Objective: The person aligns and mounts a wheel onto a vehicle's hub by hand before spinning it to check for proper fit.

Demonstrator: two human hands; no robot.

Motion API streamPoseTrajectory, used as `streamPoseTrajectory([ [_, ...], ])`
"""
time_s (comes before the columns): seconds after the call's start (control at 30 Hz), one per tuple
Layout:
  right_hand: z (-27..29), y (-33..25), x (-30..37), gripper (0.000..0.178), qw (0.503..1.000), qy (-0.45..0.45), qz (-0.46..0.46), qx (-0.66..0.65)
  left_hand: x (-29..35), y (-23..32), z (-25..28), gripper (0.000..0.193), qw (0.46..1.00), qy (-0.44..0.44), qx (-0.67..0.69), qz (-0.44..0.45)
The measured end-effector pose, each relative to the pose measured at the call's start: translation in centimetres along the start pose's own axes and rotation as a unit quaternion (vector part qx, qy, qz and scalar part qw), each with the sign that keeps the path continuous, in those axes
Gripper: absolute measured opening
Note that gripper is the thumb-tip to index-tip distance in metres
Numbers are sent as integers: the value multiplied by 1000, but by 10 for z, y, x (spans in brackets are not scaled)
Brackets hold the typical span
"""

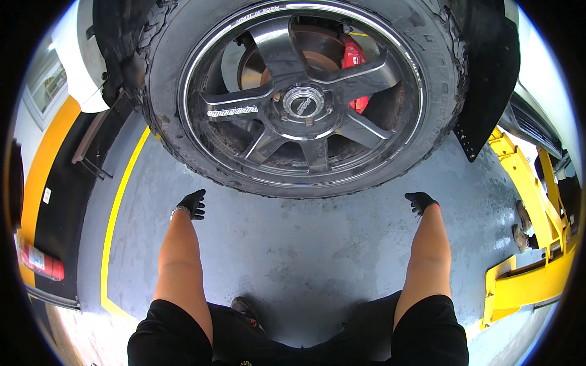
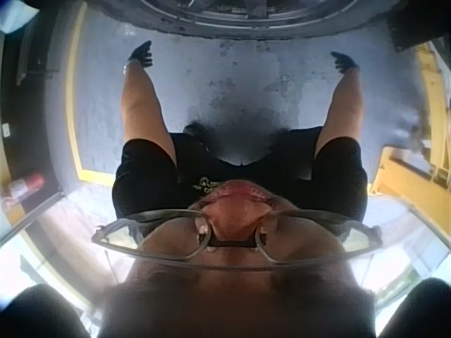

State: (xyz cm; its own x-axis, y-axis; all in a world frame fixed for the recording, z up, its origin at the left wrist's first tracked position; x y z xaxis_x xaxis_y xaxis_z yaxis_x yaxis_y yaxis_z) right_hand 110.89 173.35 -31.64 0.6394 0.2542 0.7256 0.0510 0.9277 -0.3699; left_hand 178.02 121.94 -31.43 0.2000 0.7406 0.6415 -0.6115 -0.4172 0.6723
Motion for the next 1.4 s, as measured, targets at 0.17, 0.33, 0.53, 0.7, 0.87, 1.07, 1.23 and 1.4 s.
streamPoseTrajectory([
  [0.17,22,-7,-22,48,994,97,47,-27,-15,-5,5,72,1000,23,-7,-7],
  [0.33,111,-74,40,51,741,171,292,-580,47,114,83,61,830,445,20,-337],
  [0.53,144,-180,189,58,608,257,623,-420,104,208,84,62,773,310,289,-471],
  [0.7,135,-182,194,60,625,385,521,-437,99,227,88,58,712,240,349,-559],
  [0.87,151,-173,170,58,647,493,451,-369,89,222,97,52,706,235,360,-563],
  [1.07,148,-183,185,53,622,480,503,-361,114,215,81,54,706,263,342,-562],
  [1.23,126,-195,198,53,623,276,531,-504,136,219,79,48,675,551,8,-490],
  [1.4,119,-200,203,54,612,272,532,-519,134,223,80,47,627,585,-56,-511],
])
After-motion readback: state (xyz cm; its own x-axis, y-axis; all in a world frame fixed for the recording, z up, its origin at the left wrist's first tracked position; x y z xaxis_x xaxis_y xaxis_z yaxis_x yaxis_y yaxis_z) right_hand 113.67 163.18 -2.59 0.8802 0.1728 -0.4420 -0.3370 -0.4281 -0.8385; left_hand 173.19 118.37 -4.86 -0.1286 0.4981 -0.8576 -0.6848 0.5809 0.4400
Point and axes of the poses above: each hand's wrist, its own x-axis away from the middle knuckle, its own z-axis out of the back of the hand, y = z × x, the point moved 8 cm from there along -x, towards the middle knuckle, and after that the axes turned 5 degrees about -z, right-handed, at the moved point
